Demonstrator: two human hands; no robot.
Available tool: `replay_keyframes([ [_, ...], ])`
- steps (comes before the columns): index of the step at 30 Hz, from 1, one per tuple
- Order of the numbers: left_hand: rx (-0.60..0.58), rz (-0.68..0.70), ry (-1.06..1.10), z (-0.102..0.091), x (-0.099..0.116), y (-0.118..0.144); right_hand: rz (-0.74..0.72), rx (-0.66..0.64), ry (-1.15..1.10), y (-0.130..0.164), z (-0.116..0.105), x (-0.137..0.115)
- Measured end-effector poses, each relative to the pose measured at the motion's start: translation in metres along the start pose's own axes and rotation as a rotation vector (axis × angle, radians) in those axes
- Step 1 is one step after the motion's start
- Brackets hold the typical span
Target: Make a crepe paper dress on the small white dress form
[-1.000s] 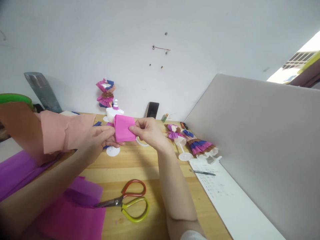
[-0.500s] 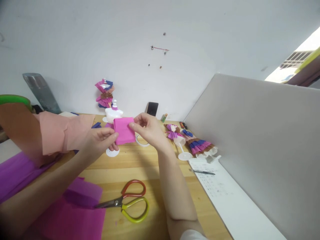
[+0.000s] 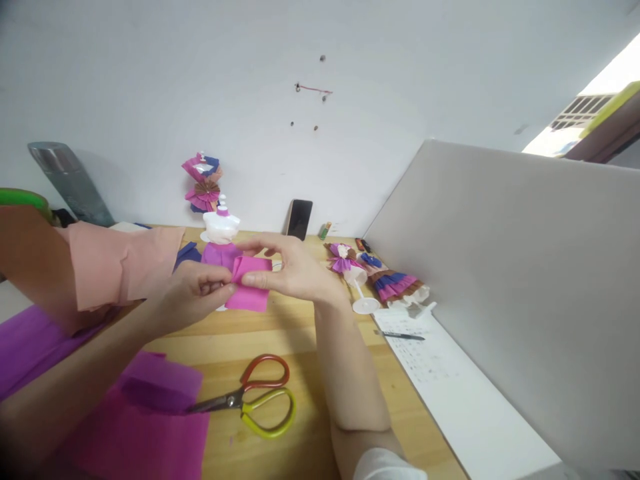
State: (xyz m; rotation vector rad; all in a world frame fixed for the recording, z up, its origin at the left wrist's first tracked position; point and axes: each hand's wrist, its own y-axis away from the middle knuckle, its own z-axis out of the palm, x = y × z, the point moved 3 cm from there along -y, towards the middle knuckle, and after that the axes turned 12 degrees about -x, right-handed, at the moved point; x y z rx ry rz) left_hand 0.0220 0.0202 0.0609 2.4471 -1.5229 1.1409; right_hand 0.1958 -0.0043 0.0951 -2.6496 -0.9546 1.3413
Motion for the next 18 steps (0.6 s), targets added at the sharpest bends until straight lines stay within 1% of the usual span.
replay_keyframes([
  [2,-0.036,0.023,0.021,0.002,0.001,0.0,0.025,-0.095,-0.045,-0.003,0.006,0.002],
  [5,-0.067,0.04,0.031,0.004,0.003,0.0,0.094,-0.142,-0.164,-0.006,0.011,0.007],
  [7,-0.074,0.035,0.041,0.003,0.003,-0.001,0.143,-0.122,-0.244,-0.008,0.012,0.01],
  [9,-0.077,0.01,0.059,0.003,0.002,-0.003,0.174,-0.076,-0.282,-0.008,0.012,0.012],
  [14,-0.072,-0.057,0.105,0.003,-0.008,-0.006,0.215,0.029,-0.247,-0.009,0.01,0.013],
  [18,-0.114,-0.12,0.252,0.006,-0.017,-0.007,0.216,0.08,-0.247,-0.01,0.01,0.016],
])
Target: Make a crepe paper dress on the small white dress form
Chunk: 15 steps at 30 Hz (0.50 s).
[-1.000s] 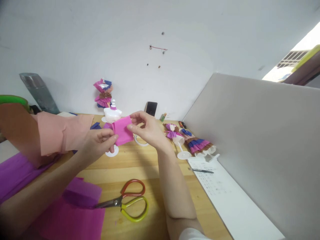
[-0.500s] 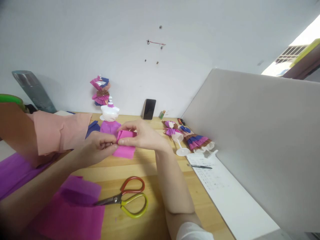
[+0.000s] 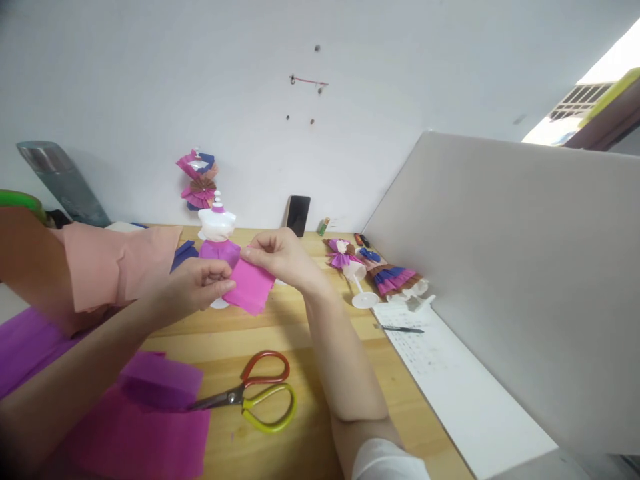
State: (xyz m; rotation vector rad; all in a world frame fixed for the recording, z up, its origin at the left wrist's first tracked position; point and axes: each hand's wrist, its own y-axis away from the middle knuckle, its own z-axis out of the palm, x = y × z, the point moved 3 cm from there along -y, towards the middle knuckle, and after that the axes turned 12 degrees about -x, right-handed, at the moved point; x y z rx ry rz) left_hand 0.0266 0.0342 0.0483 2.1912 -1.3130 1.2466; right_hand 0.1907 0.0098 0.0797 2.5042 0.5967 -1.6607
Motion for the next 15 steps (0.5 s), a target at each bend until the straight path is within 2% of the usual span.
replay_keyframes([
  [7,-0.048,-0.109,0.239,0.003,-0.008,-0.002,0.01,0.036,-0.037,-0.006,-0.001,0.006],
  [15,-0.166,-0.182,0.4,0.002,-0.006,-0.003,0.005,-0.009,-0.116,-0.007,-0.007,0.015],
])
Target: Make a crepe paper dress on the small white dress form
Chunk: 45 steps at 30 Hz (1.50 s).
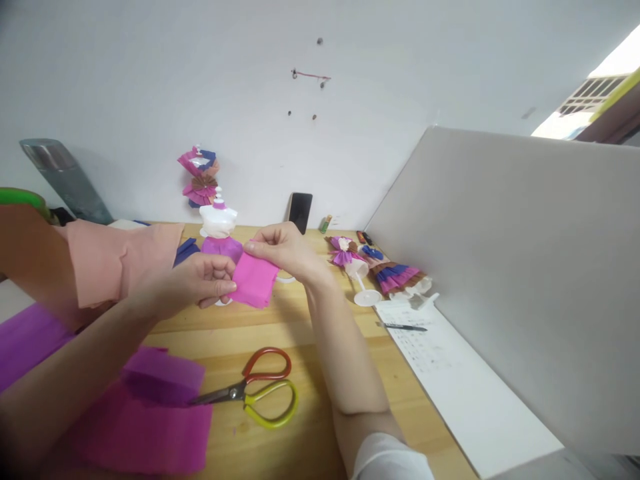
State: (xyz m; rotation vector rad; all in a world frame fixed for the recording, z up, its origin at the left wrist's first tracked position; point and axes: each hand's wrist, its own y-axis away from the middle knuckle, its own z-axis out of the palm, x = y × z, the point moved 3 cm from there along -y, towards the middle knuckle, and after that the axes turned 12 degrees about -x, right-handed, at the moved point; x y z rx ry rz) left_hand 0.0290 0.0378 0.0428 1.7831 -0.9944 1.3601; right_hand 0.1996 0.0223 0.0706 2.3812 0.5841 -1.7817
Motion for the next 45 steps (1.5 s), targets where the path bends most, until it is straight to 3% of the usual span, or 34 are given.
replay_keyframes([
  [9,-0.134,-0.018,0.055,-0.003,-0.004,0.003,-0.022,-0.117,0.038,-0.002,0.013,-0.004],
  [15,-0.121,-0.078,0.034,-0.002,-0.007,0.004,-0.059,-0.248,0.035,-0.003,0.026,-0.008],
  [18,-0.142,-0.103,0.025,0.0,-0.006,0.005,-0.085,-0.25,0.046,-0.001,0.026,-0.011],
  [23,0.073,-0.018,0.162,0.004,-0.004,0.001,-0.182,0.067,0.008,0.003,0.004,-0.013],
  [24,0.133,0.021,0.207,0.005,-0.004,0.001,-0.183,0.078,-0.036,0.003,0.002,-0.012],
  [28,0.324,0.082,0.348,0.014,-0.008,0.012,-0.063,-0.102,-0.095,0.008,0.016,-0.006],
  [34,0.494,0.054,0.564,0.043,-0.035,0.045,0.005,-0.155,-0.125,0.034,0.064,0.008],
  [38,0.539,-0.068,0.767,0.068,-0.062,0.059,0.124,-0.038,-0.217,0.044,0.083,0.036],
  [45,0.403,-0.196,0.951,0.087,-0.077,0.075,0.183,-0.127,-0.236,0.056,0.1,0.058],
])
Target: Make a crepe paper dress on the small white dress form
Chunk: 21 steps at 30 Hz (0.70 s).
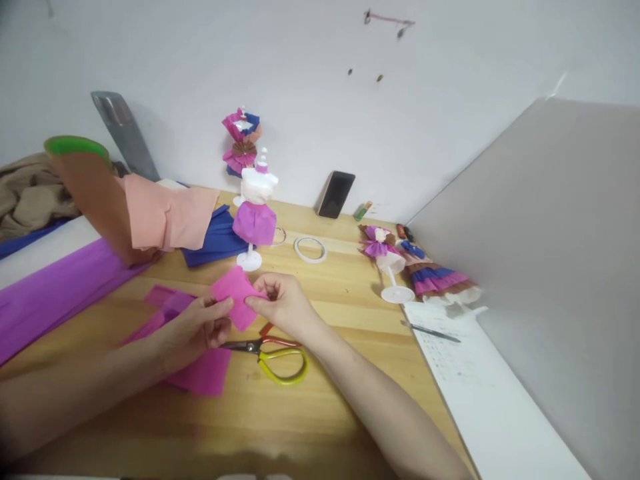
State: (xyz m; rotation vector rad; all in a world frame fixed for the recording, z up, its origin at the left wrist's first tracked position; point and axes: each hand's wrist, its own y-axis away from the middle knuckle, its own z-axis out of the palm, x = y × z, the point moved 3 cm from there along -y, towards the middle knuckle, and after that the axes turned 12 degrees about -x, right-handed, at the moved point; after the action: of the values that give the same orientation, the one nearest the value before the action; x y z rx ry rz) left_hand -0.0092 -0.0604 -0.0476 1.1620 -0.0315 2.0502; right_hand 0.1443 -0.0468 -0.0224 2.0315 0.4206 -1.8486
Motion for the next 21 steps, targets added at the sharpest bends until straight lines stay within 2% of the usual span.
replay_keyframes([
  [4,-0.003,-0.022,-0.013,-0.004,-0.003,0.001,-0.03,-0.014,0.075,0.009,-0.003,-0.004],
  [7,0.07,0.016,0.058,-0.007,-0.003,0.005,-0.053,0.001,0.304,0.027,-0.009,-0.007],
  [9,0.14,0.029,0.125,-0.008,-0.002,0.008,-0.046,-0.062,0.531,0.042,-0.009,-0.003],
  [11,0.194,0.021,0.183,-0.008,-0.003,0.011,-0.073,-0.203,0.734,0.057,-0.003,0.006],
  [14,0.187,0.008,0.243,-0.006,-0.005,0.014,-0.073,-0.273,0.995,0.075,0.005,0.024],
  [18,0.095,0.021,0.273,-0.004,-0.011,0.016,-0.016,-0.212,1.072,0.086,0.007,0.039],
  [21,0.104,0.031,0.298,-0.007,-0.013,0.016,0.02,-0.201,1.044,0.093,0.002,0.035],
])
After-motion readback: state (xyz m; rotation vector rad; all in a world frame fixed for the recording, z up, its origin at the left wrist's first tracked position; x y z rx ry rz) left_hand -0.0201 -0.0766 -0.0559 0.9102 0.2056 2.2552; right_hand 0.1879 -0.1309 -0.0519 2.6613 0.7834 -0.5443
